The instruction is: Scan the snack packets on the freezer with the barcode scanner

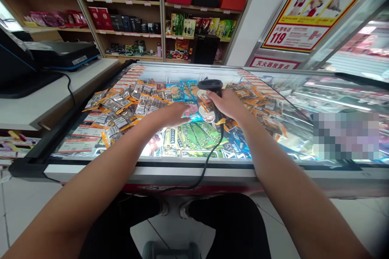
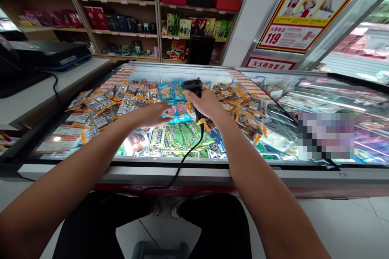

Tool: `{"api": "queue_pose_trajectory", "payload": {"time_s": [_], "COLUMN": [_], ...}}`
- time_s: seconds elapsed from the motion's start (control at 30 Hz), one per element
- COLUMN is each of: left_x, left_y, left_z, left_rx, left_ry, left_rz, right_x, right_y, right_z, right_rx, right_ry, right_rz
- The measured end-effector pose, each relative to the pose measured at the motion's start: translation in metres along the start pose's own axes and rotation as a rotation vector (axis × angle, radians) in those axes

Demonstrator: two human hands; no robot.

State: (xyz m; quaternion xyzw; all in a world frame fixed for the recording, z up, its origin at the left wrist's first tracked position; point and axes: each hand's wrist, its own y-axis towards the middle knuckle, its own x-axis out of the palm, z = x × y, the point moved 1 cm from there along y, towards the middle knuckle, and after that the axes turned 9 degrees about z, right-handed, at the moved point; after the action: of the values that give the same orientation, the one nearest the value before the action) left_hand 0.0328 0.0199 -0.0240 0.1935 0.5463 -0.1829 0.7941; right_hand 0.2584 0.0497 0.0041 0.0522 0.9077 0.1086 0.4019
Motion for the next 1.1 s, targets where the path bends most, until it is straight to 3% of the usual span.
{"api": "queue_pose_trajectory", "payload": {"time_s": [0.1,0.23,0.33,0.43,0.53,0.63,0.77,0.9,1.0,1.1], "left_x": [-0.004,0.002,0.007,0.007,0.000,-0.010,-0.017,-0.013,-0.012,-0.015], "left_y": [0.000,0.005,0.008,0.009,0.012,0.015,0.019,0.024,0.028,0.027], "left_z": [-0.011,-0.011,-0.009,-0.008,-0.008,-0.010,-0.021,-0.042,-0.056,-0.061], "left_rx": [-0.028,0.047,0.107,0.131,0.125,-0.009,-0.186,-0.191,-0.099,0.009], "left_ry": [0.060,0.104,0.077,-0.035,-0.165,-0.275,-0.444,-0.655,-0.769,-0.874], "left_rz": [0.058,0.210,0.182,0.191,0.332,0.471,0.524,0.590,0.641,0.562], "right_x": [0.003,0.012,0.017,0.016,0.009,-0.002,-0.011,-0.011,-0.010,-0.010], "right_y": [0.000,-0.002,-0.003,-0.003,-0.003,-0.004,-0.004,-0.003,-0.004,-0.007], "right_z": [0.004,0.005,0.001,-0.006,-0.011,-0.013,-0.012,-0.009,-0.006,-0.002], "right_rx": [-0.037,-0.037,0.055,0.143,0.165,0.155,0.142,0.131,0.110,0.115], "right_ry": [0.086,0.272,0.513,0.703,0.785,0.819,0.907,0.957,0.957,0.834], "right_rz": [-0.063,-0.228,-0.360,-0.335,-0.260,-0.198,-0.205,-0.359,-0.508,-0.695]}}
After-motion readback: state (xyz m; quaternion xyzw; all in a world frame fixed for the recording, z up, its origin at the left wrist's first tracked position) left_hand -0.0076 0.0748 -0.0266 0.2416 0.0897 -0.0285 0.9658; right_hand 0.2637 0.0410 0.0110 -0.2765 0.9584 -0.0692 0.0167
